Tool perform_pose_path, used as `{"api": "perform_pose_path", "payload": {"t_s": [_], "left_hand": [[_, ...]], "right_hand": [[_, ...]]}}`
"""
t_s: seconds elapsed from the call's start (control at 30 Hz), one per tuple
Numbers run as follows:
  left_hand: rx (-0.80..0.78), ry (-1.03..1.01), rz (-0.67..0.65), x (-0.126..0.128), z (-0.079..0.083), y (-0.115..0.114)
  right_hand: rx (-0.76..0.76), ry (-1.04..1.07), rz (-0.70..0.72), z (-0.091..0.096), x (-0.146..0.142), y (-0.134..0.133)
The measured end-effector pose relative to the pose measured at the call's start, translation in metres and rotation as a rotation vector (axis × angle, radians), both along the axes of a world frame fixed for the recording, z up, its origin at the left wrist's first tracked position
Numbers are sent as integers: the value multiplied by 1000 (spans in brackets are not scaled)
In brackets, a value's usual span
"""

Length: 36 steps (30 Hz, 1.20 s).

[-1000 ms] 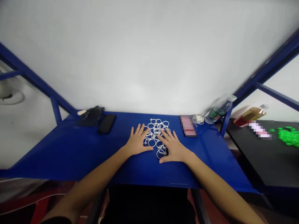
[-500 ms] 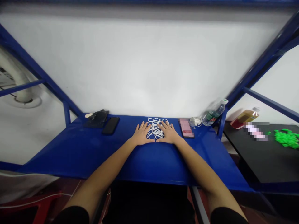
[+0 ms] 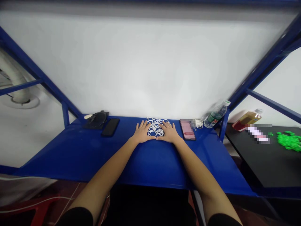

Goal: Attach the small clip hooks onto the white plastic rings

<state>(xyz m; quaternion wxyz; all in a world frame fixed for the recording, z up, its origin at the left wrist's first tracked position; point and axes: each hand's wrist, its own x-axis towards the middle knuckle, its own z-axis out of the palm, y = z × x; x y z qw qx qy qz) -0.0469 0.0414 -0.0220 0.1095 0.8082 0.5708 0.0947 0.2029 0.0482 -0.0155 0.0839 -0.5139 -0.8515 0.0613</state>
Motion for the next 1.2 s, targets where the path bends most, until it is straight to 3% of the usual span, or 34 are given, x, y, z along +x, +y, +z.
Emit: {"api": "perform_pose_path", "payload": {"t_s": [0.17,0.4,0.5,0.6,0.8,0.97,1.07,1.2], "left_hand": [[109,-80,26,-2,4,-9],[537,-502,241,7,33,-19],[604,-577,193,12,38,-29],[598,-597,163,15,30,-40],[428,-658,83,19,18,-49],[243,-862,180,19,19,-45],[-50,-1098,254,21,18,-41],[-442,-1291,220,22,18,-39]], "right_hand": [[79,72,-18,7,0,-9],[248,171,101,32,-19,-34],[255,156,104,25,-33,-43],[238,86,124,11,-42,-50],[298,153,206,5,-40,-57],[363,398,228,22,-33,-63],[370,522,288,29,-32,-68],[324,571,416,29,-35,-70]]}}
